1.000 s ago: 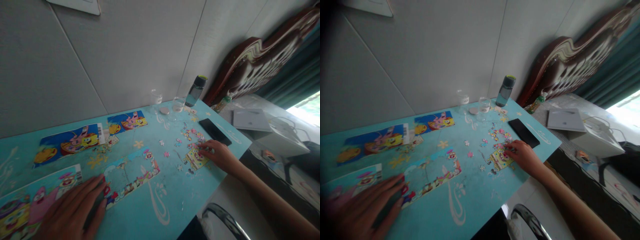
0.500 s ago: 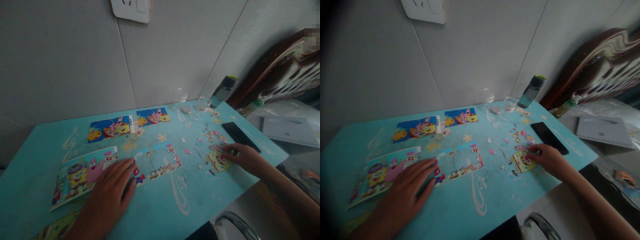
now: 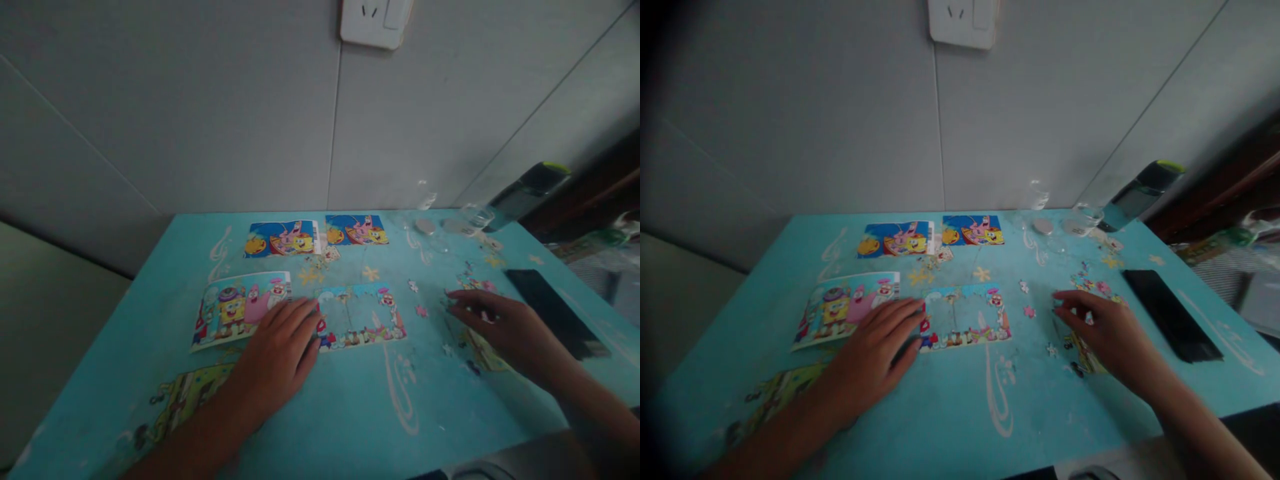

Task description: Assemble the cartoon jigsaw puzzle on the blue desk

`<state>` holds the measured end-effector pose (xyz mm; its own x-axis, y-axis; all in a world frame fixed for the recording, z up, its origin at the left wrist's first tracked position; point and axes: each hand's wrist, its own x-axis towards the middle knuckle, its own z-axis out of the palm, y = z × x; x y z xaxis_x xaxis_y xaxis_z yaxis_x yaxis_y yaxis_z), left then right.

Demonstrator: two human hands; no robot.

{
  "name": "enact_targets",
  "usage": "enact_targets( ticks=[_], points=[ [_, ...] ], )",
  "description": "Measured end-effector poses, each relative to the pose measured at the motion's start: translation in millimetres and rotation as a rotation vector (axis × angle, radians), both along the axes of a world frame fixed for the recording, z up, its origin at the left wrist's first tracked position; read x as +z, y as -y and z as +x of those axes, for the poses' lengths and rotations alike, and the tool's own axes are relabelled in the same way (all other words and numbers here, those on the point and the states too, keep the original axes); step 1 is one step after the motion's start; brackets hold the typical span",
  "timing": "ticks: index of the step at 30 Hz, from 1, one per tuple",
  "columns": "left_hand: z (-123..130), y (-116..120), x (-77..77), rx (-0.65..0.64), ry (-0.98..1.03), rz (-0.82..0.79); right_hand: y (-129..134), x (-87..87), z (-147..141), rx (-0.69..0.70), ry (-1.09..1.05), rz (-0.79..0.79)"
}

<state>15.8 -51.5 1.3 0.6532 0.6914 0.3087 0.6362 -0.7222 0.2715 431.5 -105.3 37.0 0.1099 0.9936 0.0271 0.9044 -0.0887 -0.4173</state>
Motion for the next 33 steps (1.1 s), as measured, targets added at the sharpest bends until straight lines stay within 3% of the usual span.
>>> enact_targets(
  ticks=[6,11,20,33],
  points=[
    [1.3,1.0,1.4,0.000,0.022,0.000,-69.0,8.0,-95.1,0.256,-0.164,0.050],
    [2.8,2.1,4.8,-0.008,0.033,-0.018,-108.6,1.7,-115.4,0.294,-0.187,0.104],
    [3.5,4.1,2.6,0.007,0.047,-0.010,-85.9,-6.6,-114.2,0.222,-0.412,-0.041],
    [-0.6,7.9,13.0,-0.117,0.168,0.071,-76.3,-6.7,-125.5,0.237,-0.628,-0.063]
  ],
)
